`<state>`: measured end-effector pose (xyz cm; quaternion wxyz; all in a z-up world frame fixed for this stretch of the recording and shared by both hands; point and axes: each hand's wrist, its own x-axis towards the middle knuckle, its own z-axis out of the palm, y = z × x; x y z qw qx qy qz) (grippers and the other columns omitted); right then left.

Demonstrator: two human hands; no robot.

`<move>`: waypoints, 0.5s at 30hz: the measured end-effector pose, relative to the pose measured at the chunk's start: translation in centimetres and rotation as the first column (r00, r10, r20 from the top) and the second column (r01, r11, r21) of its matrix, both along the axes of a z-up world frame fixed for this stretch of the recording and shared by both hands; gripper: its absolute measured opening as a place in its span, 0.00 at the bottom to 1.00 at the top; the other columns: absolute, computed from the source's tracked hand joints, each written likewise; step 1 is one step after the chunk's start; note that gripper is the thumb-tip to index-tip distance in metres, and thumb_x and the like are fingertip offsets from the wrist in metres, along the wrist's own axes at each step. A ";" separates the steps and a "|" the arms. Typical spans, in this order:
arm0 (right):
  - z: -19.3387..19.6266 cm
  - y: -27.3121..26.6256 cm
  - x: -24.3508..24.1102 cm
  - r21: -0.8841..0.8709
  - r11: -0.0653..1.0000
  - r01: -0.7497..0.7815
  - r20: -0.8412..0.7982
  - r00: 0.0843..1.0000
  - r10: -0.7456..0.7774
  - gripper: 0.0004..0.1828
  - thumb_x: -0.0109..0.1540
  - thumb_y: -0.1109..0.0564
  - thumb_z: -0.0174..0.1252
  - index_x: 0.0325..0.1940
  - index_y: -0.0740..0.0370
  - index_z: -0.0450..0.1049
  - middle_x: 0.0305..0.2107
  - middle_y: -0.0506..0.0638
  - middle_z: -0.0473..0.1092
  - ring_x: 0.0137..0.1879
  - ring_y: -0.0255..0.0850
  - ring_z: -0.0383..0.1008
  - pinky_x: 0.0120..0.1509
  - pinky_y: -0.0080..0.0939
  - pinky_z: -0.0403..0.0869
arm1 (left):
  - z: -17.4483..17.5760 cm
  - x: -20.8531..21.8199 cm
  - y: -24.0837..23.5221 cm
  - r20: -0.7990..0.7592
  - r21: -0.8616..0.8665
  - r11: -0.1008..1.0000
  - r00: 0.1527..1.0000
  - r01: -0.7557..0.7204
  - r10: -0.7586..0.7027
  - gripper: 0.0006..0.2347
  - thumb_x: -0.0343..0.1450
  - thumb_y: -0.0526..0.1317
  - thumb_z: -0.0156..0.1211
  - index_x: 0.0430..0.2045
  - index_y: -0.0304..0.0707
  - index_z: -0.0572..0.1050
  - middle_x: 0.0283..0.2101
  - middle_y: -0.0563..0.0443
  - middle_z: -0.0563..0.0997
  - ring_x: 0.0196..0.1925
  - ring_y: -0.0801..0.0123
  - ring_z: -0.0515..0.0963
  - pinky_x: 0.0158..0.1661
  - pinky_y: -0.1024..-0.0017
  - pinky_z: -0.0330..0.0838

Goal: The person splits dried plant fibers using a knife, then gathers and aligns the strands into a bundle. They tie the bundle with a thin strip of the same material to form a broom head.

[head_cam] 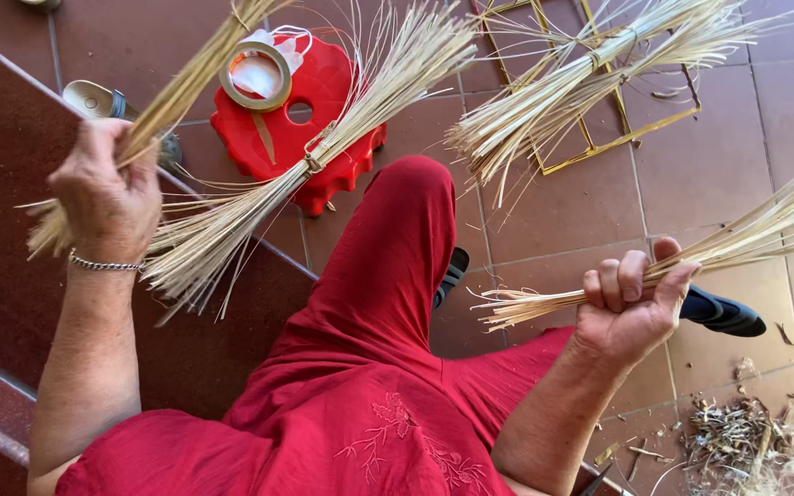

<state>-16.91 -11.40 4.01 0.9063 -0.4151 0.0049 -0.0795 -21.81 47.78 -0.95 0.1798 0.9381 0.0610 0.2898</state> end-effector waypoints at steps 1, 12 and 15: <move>-0.2 -0.1 -0.2 0.020 1.000 0.006 -0.004 1.000 -0.006 0.22 0.79 0.38 0.43 0.59 0.57 0.70 0.18 0.40 0.48 0.20 0.28 0.40 0.23 0.30 0.47 | -0.2 -0.1 0.3 0.050 0.043 0.999 0.999 -0.006 0.004 0.07 0.85 0.39 0.57 0.42 0.33 0.73 0.35 0.49 0.81 0.37 0.69 0.83 0.36 0.71 0.80; 0.4 0.6 -1.2 -0.008 0.999 0.032 -0.017 0.999 -0.032 0.21 0.78 0.38 0.45 0.59 0.57 0.70 0.18 0.40 0.48 0.20 0.28 0.41 0.24 0.30 0.47 | 1.1 2.1 -1.4 -0.502 0.101 0.989 0.853 -0.109 0.146 0.07 0.80 0.40 0.59 0.48 0.38 0.79 0.34 0.40 0.85 0.36 0.58 0.84 0.40 0.61 0.78; 0.7 1.9 -1.2 -0.055 0.996 0.069 -0.039 0.997 -0.071 0.22 0.76 0.40 0.45 0.62 0.57 0.70 0.19 0.41 0.49 0.21 0.29 0.42 0.25 0.32 0.48 | 4.4 3.0 -4.4 -0.429 -0.291 0.955 0.900 -0.052 -0.082 0.12 0.80 0.39 0.56 0.55 0.36 0.77 0.35 0.42 0.84 0.37 0.64 0.83 0.39 0.65 0.78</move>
